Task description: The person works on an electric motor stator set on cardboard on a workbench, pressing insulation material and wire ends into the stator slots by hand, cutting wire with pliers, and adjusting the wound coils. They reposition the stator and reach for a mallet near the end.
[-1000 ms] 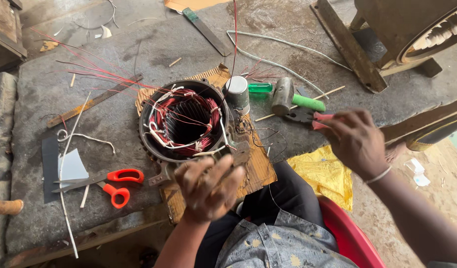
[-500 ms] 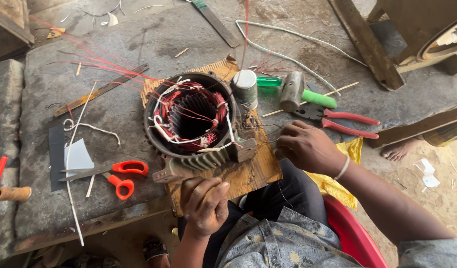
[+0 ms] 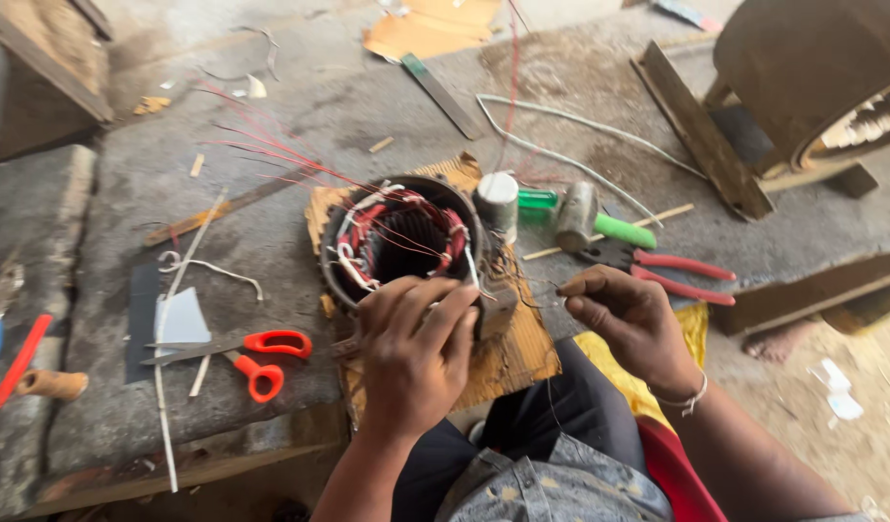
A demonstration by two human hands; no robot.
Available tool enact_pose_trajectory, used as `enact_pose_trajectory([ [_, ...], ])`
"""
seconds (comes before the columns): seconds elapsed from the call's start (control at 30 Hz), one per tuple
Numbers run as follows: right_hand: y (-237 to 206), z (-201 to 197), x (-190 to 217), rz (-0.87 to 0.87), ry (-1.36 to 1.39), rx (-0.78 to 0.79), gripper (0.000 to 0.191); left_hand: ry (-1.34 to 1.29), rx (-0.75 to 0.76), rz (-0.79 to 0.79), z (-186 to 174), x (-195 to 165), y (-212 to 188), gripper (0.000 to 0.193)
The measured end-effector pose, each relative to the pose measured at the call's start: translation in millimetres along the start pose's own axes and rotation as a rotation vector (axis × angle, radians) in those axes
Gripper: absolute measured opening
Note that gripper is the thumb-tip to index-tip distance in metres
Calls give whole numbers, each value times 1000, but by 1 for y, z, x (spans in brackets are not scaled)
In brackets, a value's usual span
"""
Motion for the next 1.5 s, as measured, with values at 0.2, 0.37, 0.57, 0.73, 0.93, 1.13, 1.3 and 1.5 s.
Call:
enact_pose_trajectory([
  [0.2,8,41,70,-375,-494,-93,21,-67,34,-38,6,0,20,14],
  [0.37,14,61,93,-468,-610,-120,23,-95,17,26,5,4,13,17],
  [0.57,13,71,96,-481,-685,-148,21,-121,14,33,5,9,9,17],
  [0.73,10,76,99,-517,-707,-172,21,-122,35,26,4,10,8,19],
  [0.93,5,80,106,-560,-740,-167,21,-141,40,9,1,12,8,21],
  [1.13,4,82,106,-562,-734,-190,19,-135,37,21,1,13,7,23],
  [1.3,4,83,106,-578,-751,-172,20,-136,28,25,2,14,6,21],
  [1.5,6,85,109,-587,-767,-144,19,-133,29,30,2,14,6,19],
])
Point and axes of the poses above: each hand's wrist, its own y-axis towards the middle knuckle, its own z-axis out of the palm, x = y × z, the point moved 5 cm from there along y, towards the middle knuckle, and after that the axes turned 4 degrees about x, right-handed, at the moved point
